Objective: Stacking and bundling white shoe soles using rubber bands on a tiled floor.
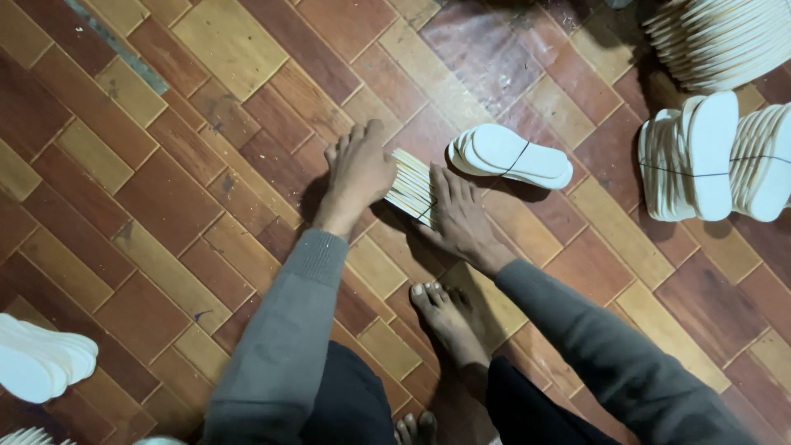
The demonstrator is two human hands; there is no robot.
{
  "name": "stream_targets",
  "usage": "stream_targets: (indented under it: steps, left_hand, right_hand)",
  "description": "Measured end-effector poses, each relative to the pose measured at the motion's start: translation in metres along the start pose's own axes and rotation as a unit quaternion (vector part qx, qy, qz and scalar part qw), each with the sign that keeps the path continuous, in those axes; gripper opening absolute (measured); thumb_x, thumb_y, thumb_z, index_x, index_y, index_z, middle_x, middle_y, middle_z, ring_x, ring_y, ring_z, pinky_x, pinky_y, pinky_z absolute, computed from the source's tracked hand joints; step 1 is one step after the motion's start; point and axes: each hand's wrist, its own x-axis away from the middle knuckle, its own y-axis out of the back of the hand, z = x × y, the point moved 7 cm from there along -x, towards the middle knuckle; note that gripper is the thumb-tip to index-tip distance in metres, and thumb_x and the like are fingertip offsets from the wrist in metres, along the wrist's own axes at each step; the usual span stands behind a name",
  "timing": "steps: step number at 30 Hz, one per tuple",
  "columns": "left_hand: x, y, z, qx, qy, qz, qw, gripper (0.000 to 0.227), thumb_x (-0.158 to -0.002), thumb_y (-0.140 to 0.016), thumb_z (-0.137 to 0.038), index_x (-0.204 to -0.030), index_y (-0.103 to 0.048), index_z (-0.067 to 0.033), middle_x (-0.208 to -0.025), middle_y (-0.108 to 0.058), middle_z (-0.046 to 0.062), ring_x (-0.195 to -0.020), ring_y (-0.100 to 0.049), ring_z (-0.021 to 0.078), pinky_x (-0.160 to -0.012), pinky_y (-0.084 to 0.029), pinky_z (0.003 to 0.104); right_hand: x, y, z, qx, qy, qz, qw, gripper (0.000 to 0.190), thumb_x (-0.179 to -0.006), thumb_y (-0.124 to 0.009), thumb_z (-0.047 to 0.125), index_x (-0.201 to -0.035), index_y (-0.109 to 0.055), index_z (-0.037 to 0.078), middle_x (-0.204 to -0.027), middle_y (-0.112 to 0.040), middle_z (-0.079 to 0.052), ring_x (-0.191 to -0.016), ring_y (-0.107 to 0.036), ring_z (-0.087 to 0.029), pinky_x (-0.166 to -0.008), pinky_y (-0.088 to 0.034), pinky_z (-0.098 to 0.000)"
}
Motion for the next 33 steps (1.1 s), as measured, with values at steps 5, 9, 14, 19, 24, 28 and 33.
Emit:
stream_targets:
  steps: [5, 9, 14, 19, 24, 28, 33]
  left_hand:
    - [0.022, 0.018, 0.007, 0.169, 0.070, 0.026, 0.983, 0.074, -0.084, -0.049, -0.018, -0.152, -0.022, -0.0075, -0.150, -0.040, 0.027, -0.140, -0.040, 0.0468, -0.116, -0.030, 0.063]
    - [0.062, 0.062, -0.049, 0.499, -0.261, 0.107, 0.819, 0.098, -0.076, -0.059, 0.005, -0.159, -0.009, -0.0053, -0.162, -0.013, 0.042, -0.149, -0.010, 0.0606, -0.119, -0.012, 0.073]
    - [0.062, 0.033, -0.058, 0.418, -0.245, 0.165, 0.859, 0.120, -0.065, -0.073, 0.007, -0.161, -0.007, -0.0213, -0.162, -0.017, 0.036, -0.148, -0.013, 0.0614, -0.112, -0.019, 0.077]
    - [0.060, 0.020, -0.063, 0.356, -0.267, 0.131, 0.886, 0.104, -0.064, -0.088, -0.002, -0.153, -0.036, -0.0134, -0.147, -0.038, 0.025, -0.143, -0.035, 0.0494, -0.110, -0.041, 0.066]
    - [0.074, 0.044, -0.087, 0.249, -0.353, 0.055, 0.900, 0.098, -0.063, -0.087, -0.009, -0.148, -0.039, -0.0123, -0.131, -0.048, 0.023, -0.129, -0.048, 0.0478, -0.111, -0.036, 0.060]
    - [0.052, 0.002, -0.064, 0.162, -0.307, 0.033, 0.937, 0.108, -0.062, -0.090, -0.016, -0.152, -0.030, -0.0108, -0.132, -0.048, 0.027, -0.128, -0.048, 0.0513, -0.109, -0.036, 0.063]
    - [0.045, -0.011, -0.061, 0.180, -0.280, 0.062, 0.941, 0.101, -0.064, -0.086, -0.026, -0.149, -0.032, -0.0191, -0.132, -0.051, 0.022, -0.122, -0.053, 0.0521, -0.099, -0.043, 0.066]
  right_hand:
    - [-0.007, 0.036, -0.008, -0.263, 0.050, -0.121, 0.956, 0.110, -0.063, -0.091, 0.041, -0.153, -0.037, 0.006, -0.122, -0.054, -0.019, -0.117, -0.057, -0.044, -0.096, -0.047, -0.0536]
    - [-0.001, 0.074, -0.021, -0.453, 0.130, -0.163, 0.867, 0.112, -0.064, -0.096, 0.016, -0.150, -0.026, 0.005, -0.134, -0.048, -0.020, -0.128, -0.053, -0.041, -0.111, -0.040, -0.0546]
    - [0.013, 0.048, -0.024, -0.460, 0.154, -0.198, 0.852, 0.111, -0.069, -0.098, 0.023, -0.147, -0.021, 0.005, -0.132, -0.047, -0.020, -0.128, -0.051, -0.039, -0.108, -0.042, -0.0539]
    - [0.017, 0.043, -0.017, -0.449, 0.110, -0.139, 0.876, 0.113, -0.069, -0.091, 0.006, -0.151, -0.014, 0.005, -0.139, -0.049, -0.032, -0.131, -0.050, -0.055, -0.107, -0.042, -0.0672]
    - [0.022, 0.060, -0.018, -0.374, 0.114, -0.176, 0.903, 0.112, -0.072, -0.088, 0.008, -0.153, -0.010, 0.002, -0.131, -0.059, -0.032, -0.115, -0.063, -0.054, -0.090, -0.058, -0.0614]
    - [0.015, 0.084, 0.006, -0.300, 0.122, -0.100, 0.941, 0.102, -0.068, -0.081, 0.002, -0.148, -0.020, -0.010, -0.133, -0.046, -0.039, -0.119, -0.056, -0.061, -0.096, -0.054, -0.0650]
    - [0.029, 0.095, -0.024, -0.358, 0.114, -0.060, 0.925, 0.124, -0.082, -0.078, 0.059, -0.165, -0.006, 0.004, -0.167, -0.013, -0.030, -0.154, -0.012, -0.050, -0.124, -0.014, -0.0637]
